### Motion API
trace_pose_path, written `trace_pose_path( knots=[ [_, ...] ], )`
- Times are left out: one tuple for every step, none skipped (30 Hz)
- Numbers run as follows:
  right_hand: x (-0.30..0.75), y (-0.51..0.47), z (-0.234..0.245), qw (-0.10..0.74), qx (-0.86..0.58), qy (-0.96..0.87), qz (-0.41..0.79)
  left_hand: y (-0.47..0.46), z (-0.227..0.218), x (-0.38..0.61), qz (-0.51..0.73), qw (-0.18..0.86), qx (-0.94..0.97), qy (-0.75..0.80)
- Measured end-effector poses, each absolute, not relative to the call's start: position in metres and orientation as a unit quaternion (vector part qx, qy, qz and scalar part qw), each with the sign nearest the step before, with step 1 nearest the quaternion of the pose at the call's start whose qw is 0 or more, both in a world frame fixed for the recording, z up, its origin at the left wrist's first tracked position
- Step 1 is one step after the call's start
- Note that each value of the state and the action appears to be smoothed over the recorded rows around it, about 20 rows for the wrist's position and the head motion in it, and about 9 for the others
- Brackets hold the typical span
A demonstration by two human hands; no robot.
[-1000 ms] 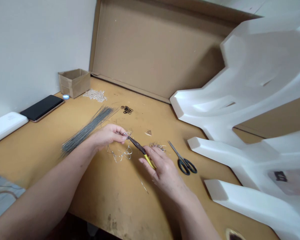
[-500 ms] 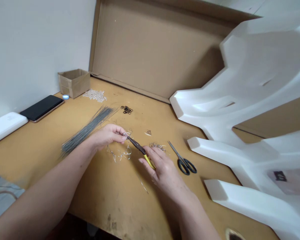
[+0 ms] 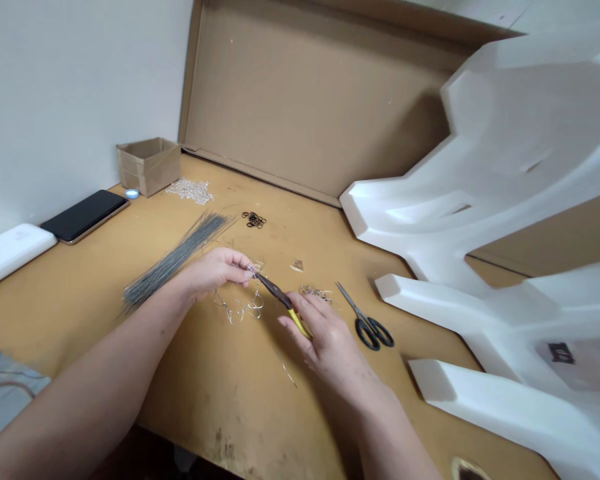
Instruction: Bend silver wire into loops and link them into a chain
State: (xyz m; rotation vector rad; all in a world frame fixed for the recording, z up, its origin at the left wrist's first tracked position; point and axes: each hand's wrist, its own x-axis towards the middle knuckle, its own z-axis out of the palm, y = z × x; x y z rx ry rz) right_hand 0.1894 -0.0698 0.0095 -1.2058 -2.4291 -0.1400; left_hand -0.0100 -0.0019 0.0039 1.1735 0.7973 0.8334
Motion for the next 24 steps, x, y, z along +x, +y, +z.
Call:
trace_pose_path(
  knots=[
    [0.1895,-0.0695,0.0094,0.211,-0.434,-0.875,-0.051,-0.0019,0.0040,-0.0101,0.371,0.680,0.523,0.355],
    [0.1894,-0.0694,0.0095,0.210,-0.433,-0.875,-0.052,-0.0020,0.0041,-0.0102,0.371,0.680,0.523,0.356],
    [0.1893,-0.0695,0.0096,0.210,-0.434,-0.875,-0.052,-0.0021,0.0043,-0.0103,0.371,0.680,0.523,0.356],
    [0.1892,-0.0696,0.0099,0.209,-0.435,-0.874,-0.051,-0.0021,0.0043,-0.0103,0.371,0.680,0.524,0.355],
    [0.1890,-0.0699,0.0102,0.208,-0.437,-0.874,-0.049,-0.0022,0.0044,-0.0103,0.370,0.680,0.524,0.355],
    [0.1889,-0.0702,0.0104,0.208,-0.438,-0.873,-0.047,-0.0022,0.0043,-0.0102,0.370,0.680,0.525,0.355],
    [0.1888,-0.0703,0.0106,0.209,-0.438,-0.873,-0.047,-0.0022,0.0042,-0.0102,0.369,0.680,0.525,0.355],
    [0.1887,-0.0705,0.0108,0.210,-0.438,-0.873,-0.046,-0.0021,0.0041,-0.0101,0.368,0.679,0.526,0.355],
    [0.1887,-0.0705,0.0108,0.210,-0.438,-0.873,-0.045,-0.0021,0.0039,-0.0100,0.368,0.679,0.526,0.356],
    [0.1887,-0.0705,0.0107,0.210,-0.437,-0.874,-0.044,-0.0020,0.0039,-0.0099,0.368,0.679,0.525,0.357],
    [0.1888,-0.0705,0.0105,0.211,-0.437,-0.873,-0.044,-0.0019,0.0038,-0.0098,0.368,0.679,0.525,0.357],
    [0.1889,-0.0705,0.0102,0.211,-0.437,-0.873,-0.044,-0.0018,0.0039,-0.0097,0.368,0.679,0.525,0.358],
    [0.1890,-0.0706,0.0100,0.210,-0.439,-0.873,-0.043,-0.0018,0.0041,-0.0096,0.369,0.679,0.524,0.358],
    [0.1892,-0.0706,0.0098,0.209,-0.439,-0.873,-0.044,-0.0019,0.0044,-0.0095,0.370,0.680,0.522,0.359],
    [0.1893,-0.0707,0.0096,0.207,-0.439,-0.873,-0.046,-0.0020,0.0047,-0.0094,0.372,0.680,0.520,0.359],
    [0.1895,-0.0706,0.0094,0.206,-0.439,-0.873,-0.048,-0.0021,0.0051,-0.0092,0.373,0.681,0.518,0.360],
    [0.1896,-0.0705,0.0093,0.205,-0.438,-0.874,-0.048,-0.0024,0.0054,-0.0091,0.373,0.681,0.516,0.361],
    [0.1897,-0.0703,0.0092,0.206,-0.437,-0.874,-0.049,-0.0026,0.0058,-0.0090,0.373,0.682,0.514,0.362],
    [0.1898,-0.0700,0.0092,0.207,-0.435,-0.875,-0.049,-0.0028,0.0061,-0.0088,0.373,0.683,0.512,0.363],
    [0.1898,-0.0698,0.0092,0.208,-0.434,-0.875,-0.050,-0.0031,0.0063,-0.0086,0.373,0.684,0.510,0.365],
    [0.1897,-0.0695,0.0092,0.208,-0.433,-0.876,-0.051,-0.0032,0.0065,-0.0085,0.373,0.685,0.507,0.366],
    [0.1897,-0.0693,0.0093,0.207,-0.431,-0.876,-0.052,-0.0034,0.0067,-0.0084,0.373,0.686,0.505,0.367],
    [0.1896,-0.0691,0.0093,0.207,-0.431,-0.877,-0.053,-0.0034,0.0068,-0.0083,0.374,0.686,0.504,0.368],
    [0.1895,-0.0690,0.0094,0.206,-0.431,-0.877,-0.054,-0.0035,0.0069,-0.0083,0.373,0.687,0.503,0.368]
  ],
)
